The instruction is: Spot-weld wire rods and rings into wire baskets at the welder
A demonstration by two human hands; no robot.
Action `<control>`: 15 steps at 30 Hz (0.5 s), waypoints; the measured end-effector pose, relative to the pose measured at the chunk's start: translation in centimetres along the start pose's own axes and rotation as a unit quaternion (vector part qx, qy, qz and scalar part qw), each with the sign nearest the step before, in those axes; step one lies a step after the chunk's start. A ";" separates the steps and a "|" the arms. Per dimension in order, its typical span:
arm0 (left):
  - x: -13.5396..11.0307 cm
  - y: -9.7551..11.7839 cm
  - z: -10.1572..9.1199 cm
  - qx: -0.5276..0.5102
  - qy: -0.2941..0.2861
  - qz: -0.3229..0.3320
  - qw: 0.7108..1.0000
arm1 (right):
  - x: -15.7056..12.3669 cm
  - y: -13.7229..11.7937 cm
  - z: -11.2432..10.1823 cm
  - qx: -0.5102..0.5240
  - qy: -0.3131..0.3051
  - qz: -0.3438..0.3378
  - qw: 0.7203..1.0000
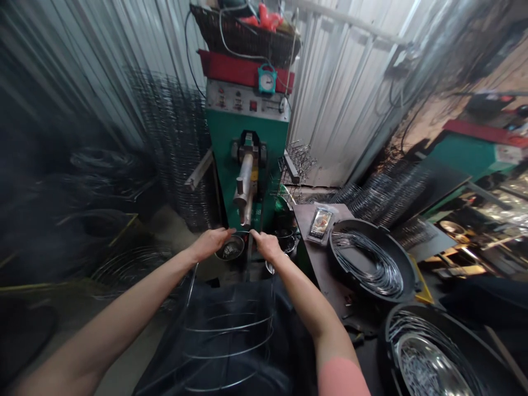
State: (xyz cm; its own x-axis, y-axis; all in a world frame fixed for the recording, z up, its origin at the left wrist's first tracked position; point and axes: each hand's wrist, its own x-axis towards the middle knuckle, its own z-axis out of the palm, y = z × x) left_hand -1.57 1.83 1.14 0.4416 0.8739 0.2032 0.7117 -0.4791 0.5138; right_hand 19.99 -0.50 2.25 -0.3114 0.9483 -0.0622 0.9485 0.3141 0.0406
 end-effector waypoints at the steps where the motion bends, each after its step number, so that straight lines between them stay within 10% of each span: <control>1: 0.5 -0.2 -0.1 0.010 -0.002 0.005 1.000 | 0.3 0.1 -0.1 0.001 0.000 0.004 1.000; 15: 2.9 -1.5 -0.6 0.000 -0.006 0.028 1.000 | 2.8 1.1 -1.2 0.039 0.016 0.002 0.999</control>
State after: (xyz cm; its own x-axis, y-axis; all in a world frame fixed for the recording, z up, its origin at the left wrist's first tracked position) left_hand -1.68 5.18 1.50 0.4881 0.8442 0.2216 0.6856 -0.5279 0.5013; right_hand 20.04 2.54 3.32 -0.3082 0.9509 -0.0294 0.9510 0.3071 -0.0373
